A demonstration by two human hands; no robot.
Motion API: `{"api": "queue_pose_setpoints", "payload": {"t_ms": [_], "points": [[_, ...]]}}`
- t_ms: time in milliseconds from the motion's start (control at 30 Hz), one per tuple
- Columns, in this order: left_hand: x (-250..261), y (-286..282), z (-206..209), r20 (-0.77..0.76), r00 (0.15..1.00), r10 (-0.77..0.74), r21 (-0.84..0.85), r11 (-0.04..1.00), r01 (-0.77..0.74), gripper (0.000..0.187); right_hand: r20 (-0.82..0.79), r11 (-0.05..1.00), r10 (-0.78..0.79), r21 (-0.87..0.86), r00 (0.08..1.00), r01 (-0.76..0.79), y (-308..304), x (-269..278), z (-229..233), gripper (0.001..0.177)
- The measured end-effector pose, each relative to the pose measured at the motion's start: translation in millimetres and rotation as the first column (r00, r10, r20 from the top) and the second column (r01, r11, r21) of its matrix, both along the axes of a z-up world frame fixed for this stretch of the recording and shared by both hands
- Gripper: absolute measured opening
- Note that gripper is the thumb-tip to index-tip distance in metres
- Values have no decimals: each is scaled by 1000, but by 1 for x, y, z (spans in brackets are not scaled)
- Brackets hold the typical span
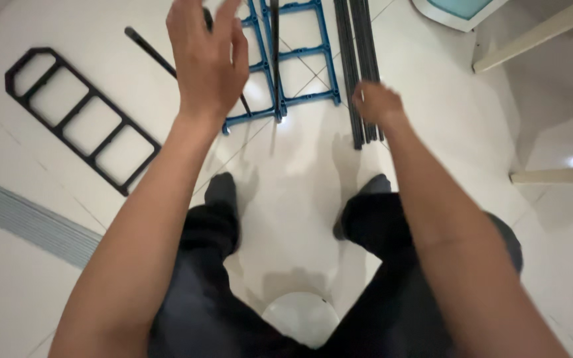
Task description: The person assembles a blue plastic rack by inserting black metal rods into the side frames. They connect two side frames with horizontal rods and then attach a top handle piece to complete the structure.
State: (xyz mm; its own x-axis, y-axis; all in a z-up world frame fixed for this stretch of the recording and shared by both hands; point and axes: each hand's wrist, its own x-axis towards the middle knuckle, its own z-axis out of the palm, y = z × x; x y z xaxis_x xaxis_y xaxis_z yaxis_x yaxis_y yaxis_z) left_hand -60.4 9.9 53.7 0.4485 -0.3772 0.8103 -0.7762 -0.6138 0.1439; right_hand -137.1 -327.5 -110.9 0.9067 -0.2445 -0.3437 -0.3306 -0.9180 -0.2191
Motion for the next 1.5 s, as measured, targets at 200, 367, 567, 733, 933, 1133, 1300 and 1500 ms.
{"api": "queue_pose_setpoints", "payload": {"t_ms": [200, 367, 567, 733, 933, 1133, 1300, 1500], "points": [[-9, -41, -41, -231, 888, -397, 132, 891, 433, 20, 52, 995, -77, 74, 996, 73, 5, -29, -110, 24], [-30, -65, -116, -819, 535, -208, -21, 942, 335, 29, 146, 882, -409, 315, 901, 350, 20, -9, -186, 28], [-23, -59, -207, -949, 311, -47, -22, 996, 84, 58, 354, 847, -499, 394, 791, 358, 33, 29, -267, 54], [-12, -57, -225, -969, 242, -50, -51, 999, 5, 61, 192, 735, -632, 458, 751, 501, 25, 52, -296, 72], [-10, -63, -213, -983, 182, 1, 4, 1000, 16, 62, 179, 706, -677, 430, 714, 562, 20, 57, -318, 78], [-2, -55, -205, -962, 225, 154, 165, 986, 32, 46, -185, 494, -706, 563, 683, 663, 35, 73, -266, 65], [3, -41, -188, -943, 184, 276, 278, 961, -15, 46, -210, 326, -639, 797, 740, 508, 58, 70, -210, 55], [8, -20, -147, -930, 210, 300, 312, 950, 24, 43, -223, 326, -487, 851, 844, 412, 56, 81, -115, 37]]}}
